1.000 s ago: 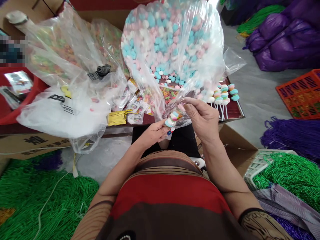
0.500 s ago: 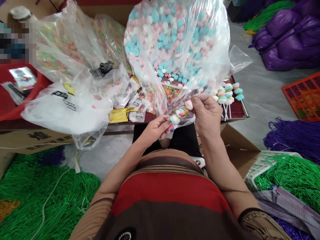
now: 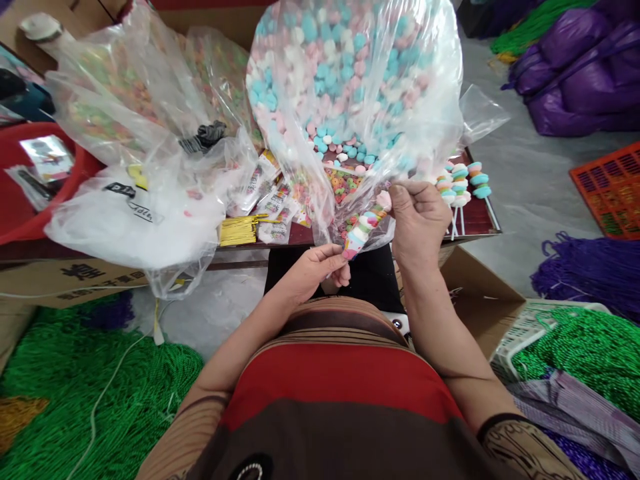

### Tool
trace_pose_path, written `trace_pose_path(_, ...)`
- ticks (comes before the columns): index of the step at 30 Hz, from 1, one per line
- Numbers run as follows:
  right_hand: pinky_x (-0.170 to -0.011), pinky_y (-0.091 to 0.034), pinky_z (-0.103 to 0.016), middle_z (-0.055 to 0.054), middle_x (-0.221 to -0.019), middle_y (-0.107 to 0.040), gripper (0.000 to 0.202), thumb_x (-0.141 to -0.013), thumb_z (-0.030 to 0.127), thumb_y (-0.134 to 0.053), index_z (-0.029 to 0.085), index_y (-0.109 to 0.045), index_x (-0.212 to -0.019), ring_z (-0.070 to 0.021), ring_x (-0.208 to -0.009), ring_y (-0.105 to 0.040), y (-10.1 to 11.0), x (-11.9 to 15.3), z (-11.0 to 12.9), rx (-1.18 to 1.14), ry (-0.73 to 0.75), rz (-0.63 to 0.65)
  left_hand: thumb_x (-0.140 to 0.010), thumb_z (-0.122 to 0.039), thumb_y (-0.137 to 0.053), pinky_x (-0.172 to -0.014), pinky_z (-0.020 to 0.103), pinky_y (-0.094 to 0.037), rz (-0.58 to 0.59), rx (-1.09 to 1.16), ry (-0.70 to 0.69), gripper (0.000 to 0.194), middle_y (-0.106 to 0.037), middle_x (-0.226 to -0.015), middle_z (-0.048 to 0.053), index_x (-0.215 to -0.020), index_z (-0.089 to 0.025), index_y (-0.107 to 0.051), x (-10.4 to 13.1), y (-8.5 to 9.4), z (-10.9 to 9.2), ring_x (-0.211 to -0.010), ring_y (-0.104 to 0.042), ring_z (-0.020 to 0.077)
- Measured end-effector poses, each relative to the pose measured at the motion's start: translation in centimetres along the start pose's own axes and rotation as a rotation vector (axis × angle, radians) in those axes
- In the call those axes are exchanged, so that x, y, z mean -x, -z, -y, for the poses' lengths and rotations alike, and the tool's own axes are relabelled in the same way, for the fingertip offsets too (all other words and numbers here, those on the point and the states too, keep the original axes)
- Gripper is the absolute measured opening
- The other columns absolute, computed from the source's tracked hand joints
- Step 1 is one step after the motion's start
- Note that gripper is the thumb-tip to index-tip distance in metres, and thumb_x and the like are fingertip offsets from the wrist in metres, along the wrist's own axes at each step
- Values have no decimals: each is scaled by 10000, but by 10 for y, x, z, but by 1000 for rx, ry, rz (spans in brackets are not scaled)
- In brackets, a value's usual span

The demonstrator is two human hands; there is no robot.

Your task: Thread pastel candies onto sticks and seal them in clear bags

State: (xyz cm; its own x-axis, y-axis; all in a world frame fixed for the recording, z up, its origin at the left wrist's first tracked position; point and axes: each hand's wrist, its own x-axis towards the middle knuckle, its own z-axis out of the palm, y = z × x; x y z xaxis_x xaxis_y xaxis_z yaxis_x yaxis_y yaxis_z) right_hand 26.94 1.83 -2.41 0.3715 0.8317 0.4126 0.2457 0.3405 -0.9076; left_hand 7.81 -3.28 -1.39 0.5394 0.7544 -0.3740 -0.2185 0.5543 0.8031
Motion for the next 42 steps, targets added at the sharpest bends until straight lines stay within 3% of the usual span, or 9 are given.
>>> trace_pose_path(6,-656,-593,-285,-39,-1007,-716,344,-948,567,-625,272,-673,-1117,-164,-873,-715,1,0,1,-77,-87,89,-727,-351,-828,-416,175,-158,-141,176,-60,351,-347,-538,-124,-960,-203,-610,-7,-2,9,-440,-249,35)
trace_pose_path(10,-644,-602,-294,-66,-1066,-714,421,-940,595,-623,289,-624,-1229,-193,-926,-729,1,0,4,-80,-71,90,-757,-386,-797,-426,184,-124,-168,133,-132,330,-300,-533,-129,-969,-201,-625,-8,3,10,-445,-175,33)
trace_pose_path(23,-692,-611,-297,5,-805,-724,260,-931,487,-675,244,-746,-991,-142,-723,-708,4,3,18,130,84,32,-649,-394,-865,-416,182,-96,-207,143,-176,373,-287,-511,-139,-856,-178,-643,-9,6,3,-416,-170,11)
trace_pose_path(33,-875,-642,-331,-19,-957,-804,144,-972,297,-630,244,-754,-1022,-183,-920,-783,6,1,15,300,337,36,-624,-461,-903,-401,179,-115,-208,114,-201,458,-348,-497,-138,-881,-169,-663,-9,14,3,-396,-201,6)
trace_pose_path(42,-824,-639,-323,-33,-936,-813,193,-967,201,-560,239,-749,-975,-182,-887,-784,5,2,20,496,451,132,-753,-596,-798,-397,194,-217,-187,-91,-224,478,-416,-431,-117,-918,-164,-677,-7,21,5,-362,-336,37)
